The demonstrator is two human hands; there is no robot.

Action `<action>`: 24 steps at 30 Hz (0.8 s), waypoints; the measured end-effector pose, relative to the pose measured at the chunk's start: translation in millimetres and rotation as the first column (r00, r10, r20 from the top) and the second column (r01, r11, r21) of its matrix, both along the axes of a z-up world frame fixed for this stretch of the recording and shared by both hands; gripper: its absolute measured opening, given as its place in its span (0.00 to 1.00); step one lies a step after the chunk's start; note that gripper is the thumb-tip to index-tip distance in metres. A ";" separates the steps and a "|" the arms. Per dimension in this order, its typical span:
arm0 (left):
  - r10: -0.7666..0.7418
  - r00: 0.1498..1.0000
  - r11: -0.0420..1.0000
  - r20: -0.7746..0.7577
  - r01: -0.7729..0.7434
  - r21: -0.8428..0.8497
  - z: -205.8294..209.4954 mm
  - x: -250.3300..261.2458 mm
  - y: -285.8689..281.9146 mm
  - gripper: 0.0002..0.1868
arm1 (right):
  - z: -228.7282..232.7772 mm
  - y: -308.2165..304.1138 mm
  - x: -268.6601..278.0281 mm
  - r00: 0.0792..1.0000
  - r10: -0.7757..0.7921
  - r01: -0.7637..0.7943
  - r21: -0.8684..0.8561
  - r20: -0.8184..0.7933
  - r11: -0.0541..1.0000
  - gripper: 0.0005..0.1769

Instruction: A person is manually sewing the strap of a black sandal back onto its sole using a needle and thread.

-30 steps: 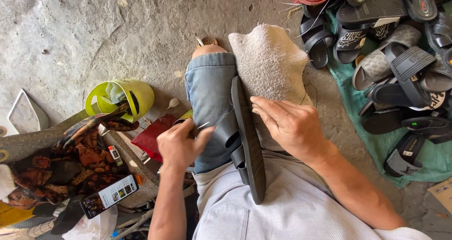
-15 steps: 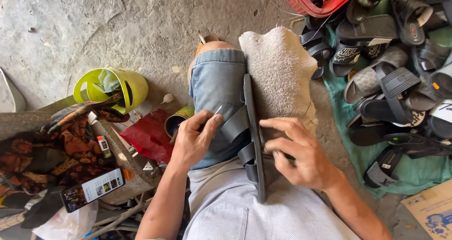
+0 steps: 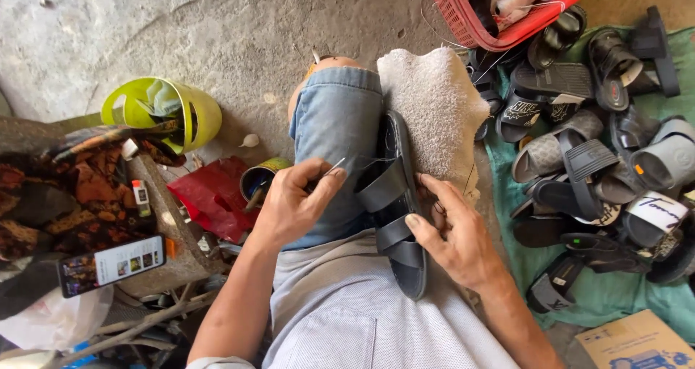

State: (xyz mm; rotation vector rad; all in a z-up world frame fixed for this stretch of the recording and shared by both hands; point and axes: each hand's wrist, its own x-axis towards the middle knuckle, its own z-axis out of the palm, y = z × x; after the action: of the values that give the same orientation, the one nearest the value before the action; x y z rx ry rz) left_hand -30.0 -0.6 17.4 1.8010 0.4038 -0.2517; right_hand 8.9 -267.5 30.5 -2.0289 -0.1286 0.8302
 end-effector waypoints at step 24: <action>-0.319 0.948 0.934 0.015 0.312 0.174 -12.8 44.0 -35.3 0.06 | -41.9 -40.5 6.7 0.986 -0.090 0.122 0.244 -0.139 0.962 0.27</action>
State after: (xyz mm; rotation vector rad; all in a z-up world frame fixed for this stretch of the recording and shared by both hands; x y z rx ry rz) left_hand 14.0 -35.9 4.7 2.0346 0.1039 -0.4122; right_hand 15.6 -308.0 -11.4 -1.7247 -0.0500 0.8284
